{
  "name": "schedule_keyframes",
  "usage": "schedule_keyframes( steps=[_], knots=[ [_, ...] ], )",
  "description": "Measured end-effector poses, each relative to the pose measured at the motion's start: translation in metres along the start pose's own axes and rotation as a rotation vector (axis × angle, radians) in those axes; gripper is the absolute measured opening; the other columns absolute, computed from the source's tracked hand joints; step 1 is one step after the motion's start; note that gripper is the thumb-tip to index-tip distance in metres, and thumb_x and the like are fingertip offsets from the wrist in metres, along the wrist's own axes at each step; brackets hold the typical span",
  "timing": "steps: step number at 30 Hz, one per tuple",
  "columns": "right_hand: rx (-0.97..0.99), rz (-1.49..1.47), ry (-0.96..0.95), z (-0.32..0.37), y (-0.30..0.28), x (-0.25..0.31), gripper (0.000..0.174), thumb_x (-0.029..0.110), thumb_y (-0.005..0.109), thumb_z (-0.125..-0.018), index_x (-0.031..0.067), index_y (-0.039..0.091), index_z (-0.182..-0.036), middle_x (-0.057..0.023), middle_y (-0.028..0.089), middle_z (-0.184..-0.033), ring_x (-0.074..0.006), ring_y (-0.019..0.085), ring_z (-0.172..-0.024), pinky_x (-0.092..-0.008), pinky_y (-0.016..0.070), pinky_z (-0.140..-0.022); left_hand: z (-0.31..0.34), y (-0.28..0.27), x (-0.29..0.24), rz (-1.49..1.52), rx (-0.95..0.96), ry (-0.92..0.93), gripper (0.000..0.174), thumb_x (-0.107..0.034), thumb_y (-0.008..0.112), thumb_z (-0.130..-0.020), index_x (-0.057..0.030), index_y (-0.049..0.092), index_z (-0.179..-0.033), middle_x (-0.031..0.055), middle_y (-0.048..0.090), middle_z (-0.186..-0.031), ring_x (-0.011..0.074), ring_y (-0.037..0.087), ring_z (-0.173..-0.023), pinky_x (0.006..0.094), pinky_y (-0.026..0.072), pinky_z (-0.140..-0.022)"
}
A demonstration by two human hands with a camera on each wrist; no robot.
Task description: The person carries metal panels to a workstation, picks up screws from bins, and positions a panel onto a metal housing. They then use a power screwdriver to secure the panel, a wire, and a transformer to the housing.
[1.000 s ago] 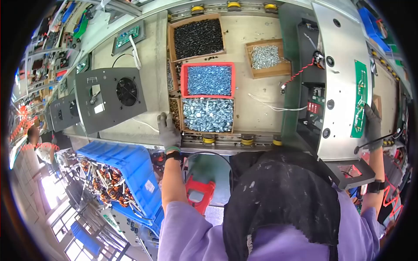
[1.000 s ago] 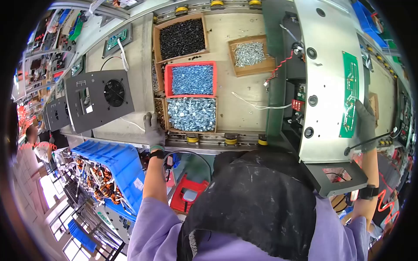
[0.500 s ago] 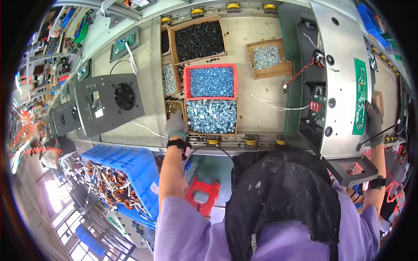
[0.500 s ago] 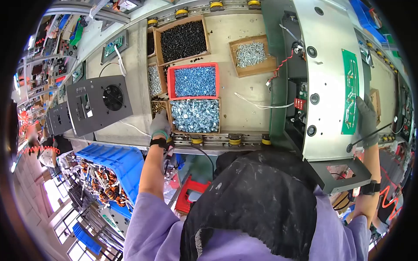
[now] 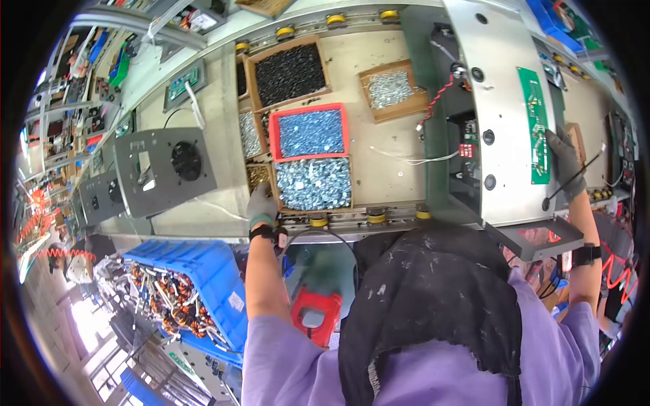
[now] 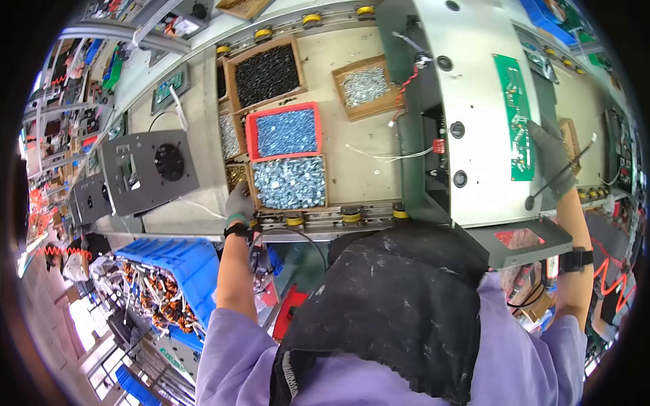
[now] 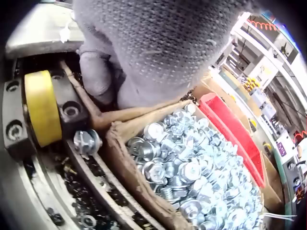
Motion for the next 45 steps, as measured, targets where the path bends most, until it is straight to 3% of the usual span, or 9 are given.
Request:
schedule_keyframes(
  steps=[4, 24, 28, 32, 34, 37, 39, 41, 45],
  knots=[
    [-0.057, -0.025, -0.013, -0.008, -0.004, -0.012, 0.044, 0.018, 0.055, -0.092, -0.0043, 0.047, -0.129, -0.0091, 0.063, -0.108, -0.0113, 0.061, -0.087, -0.0244, 0.05, -0.077, -0.017, 0.009, -0.004, -0.048, 0.029, 0.068, 0.031, -0.032, 0.063, -0.076, -0.0022, 0.064, -0.086, 0.0231, 0.065, -0.09, 0.0391, 0.063, -0.087, 0.0454, 0.0477, -0.074],
    [-0.145, 0.453, 0.081, -0.001, 0.016, 0.007, 0.064, 0.042, 0.06, -0.089, 0.0062, 0.041, -0.138, -0.0096, 0.057, -0.116, -0.0154, 0.057, -0.099, -0.0288, 0.0472, -0.086, -0.067, -0.015, 0.03, -0.089, 0.0, 0.226, 0.016, -0.011, 0.059, -0.073, -0.0002, 0.062, -0.084, 0.0148, 0.065, -0.076, 0.0256, 0.061, -0.067, 0.0377, 0.047, -0.063],
    [-0.391, 0.484, -0.007, 0.055, -0.059, -0.012, 0.05, 0.034, 0.06, -0.09, 0.0087, 0.047, -0.132, -0.0057, 0.06, -0.1, -0.0154, 0.059, -0.083, -0.0293, 0.0497, -0.071, -0.044, -0.035, 0.021, 0.871, -0.003, -0.141, 0.005, -0.008, 0.057, -0.08, -0.008, 0.053, -0.076, -0.0006, 0.049, -0.067, 0.0098, 0.042, -0.057, 0.0237, 0.0342, -0.05],
    [-0.467, 0.987, 0.101, 0.136, -0.11, -0.104, 0.048, 0.036, 0.061, -0.085, 0.0103, 0.052, -0.125, -0.0193, 0.062, -0.103, -0.0309, 0.064, -0.092, -0.0404, 0.0498, -0.08, -0.013, -0.062, -0.002, 1.619, 0.231, 0.107, 0.014, -0.012, 0.061, -0.088, -0.0072, 0.049, -0.085, 0.0002, 0.051, -0.082, 0.0077, 0.044, -0.072, 0.0218, 0.0373, -0.056],
    [-0.328, 1.098, 0.286, 0.176, -0.11, -0.168, 0.044, 0.032, 0.062, -0.083, 0.0125, 0.054, -0.122, -0.0193, 0.06, -0.109, -0.0325, 0.06, -0.1, -0.042, 0.0472, -0.086, -0.001, -0.066, -0.014, 2.021, 0.731, 0.414, 0.022, -0.015, 0.061, -0.089, -0.0028, 0.051, -0.104, 0.0016, 0.053, -0.095, 0.0065, 0.043, -0.071, 0.0221, 0.0385, -0.057],
    [-0.062, 1.578, 0.108, 0.197, -0.082, -0.219, 0.047, 0.026, 0.064, -0.078, 0.0157, 0.054, -0.122, -0.0139, 0.05, -0.126, -0.0317, 0.05, -0.116, -0.0427, 0.0431, -0.093, 0.051, -0.081, -0.043, 1.823, -0.002, 0.059, 0.039, -0.012, 0.059, -0.089, -0.0009, 0.047, -0.124, 0.0032, 0.055, -0.109, 0.0091, 0.051, -0.077, 0.0237, 0.0447, -0.063],
    [0.182, 1.794, -0.135, 0.204, -0.066, -0.245, 0.049, 0.026, 0.061, -0.078, 0.0158, 0.051, -0.125, -0.011, 0.039, -0.139, -0.0333, 0.039, -0.126, -0.0461, 0.0382, -0.1, 0.036, -0.077, 0.009, 1.211, 0.15, 0.071, 0.043, -0.011, 0.057, -0.09, -0.0011, 0.048, -0.131, 0.0071, 0.058, -0.115, 0.0161, 0.058, -0.091, 0.0272, 0.0486, -0.078],
    [0.16, 1.871, -0.393, 0.234, -0.089, -0.296, 0.047, 0.031, 0.061, -0.075, 0.0186, 0.055, -0.12, -0.0121, 0.039, -0.138, -0.0363, 0.035, -0.13, -0.0526, 0.0296, -0.105, 0.052, -0.069, -0.06, 0.053, -0.155, 0.89, 0.03, -0.008, 0.055, -0.09, 0.0, 0.058, -0.119, 0.009, 0.063, -0.107, 0.0205, 0.059, -0.1, 0.0313, 0.0477, -0.085],
    [0.16, 1.872, -0.636, 0.221, -0.099, -0.311, 0.041, 0.025, 0.055, -0.078, 0.0206, 0.052, -0.119, -0.011, 0.037, -0.141, -0.0362, 0.03, -0.134, -0.0553, 0.0235, -0.111, 0.163, -0.088, -0.154, 0.044, -0.078, 0.79, 0.02, -0.016, 0.054, -0.094, 0.0033, 0.058, -0.094, 0.0085, 0.06, -0.085, 0.0197, 0.059, -0.075, 0.0313, 0.0486, -0.066]
  ],
)
Point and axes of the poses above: each hand's wrist, its own z-axis away from the middle knuckle, its own y-axis out of the palm, x = y × z, the point moved 6 cm from there along -z, towards the middle knuckle
